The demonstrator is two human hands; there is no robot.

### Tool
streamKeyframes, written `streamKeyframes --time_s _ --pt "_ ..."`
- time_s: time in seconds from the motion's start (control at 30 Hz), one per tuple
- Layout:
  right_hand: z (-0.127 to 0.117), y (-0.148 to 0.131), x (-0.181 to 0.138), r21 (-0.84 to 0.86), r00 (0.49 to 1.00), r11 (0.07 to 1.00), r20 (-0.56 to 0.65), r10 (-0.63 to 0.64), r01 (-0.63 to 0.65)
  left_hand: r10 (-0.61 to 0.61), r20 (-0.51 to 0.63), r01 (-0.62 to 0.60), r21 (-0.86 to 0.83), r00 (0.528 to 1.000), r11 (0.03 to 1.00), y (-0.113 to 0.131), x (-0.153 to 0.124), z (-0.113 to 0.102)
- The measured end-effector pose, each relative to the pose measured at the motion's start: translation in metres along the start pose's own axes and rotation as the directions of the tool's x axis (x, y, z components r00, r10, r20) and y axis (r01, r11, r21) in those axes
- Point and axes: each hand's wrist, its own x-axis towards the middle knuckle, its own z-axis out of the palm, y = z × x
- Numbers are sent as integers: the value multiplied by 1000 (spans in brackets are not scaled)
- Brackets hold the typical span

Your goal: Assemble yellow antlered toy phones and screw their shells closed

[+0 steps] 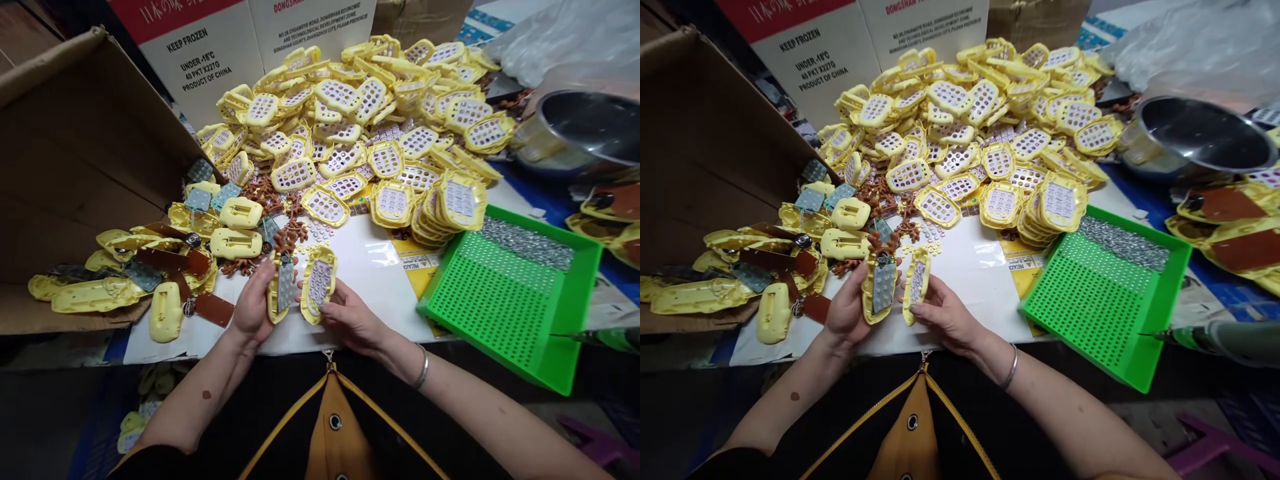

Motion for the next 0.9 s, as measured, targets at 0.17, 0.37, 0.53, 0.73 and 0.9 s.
streamKeyframes --time_s 0.17,0.37,0.53,0.73,0.9 --pt "5 11 10 -32 997 996 10 -81 82 81 -8 -80 122 997 989 -14 -2 7" --pt "1 21 14 -79 995 992 -15 -103 101 106 6 -105 227 994 968 -19 -1 14" --pt "-1 23 14 -99 995 990 -12 -100 98 107 -6 -103 228 994 968 -21 1 16" --pt "-4 22 14 -101 989 985 55 -134 139 109 33 -114 332 993 936 -22 3 12" --pt "-4 20 14 -104 981 978 89 -173 182 91 89 -117 362 992 925 -23 2 10"
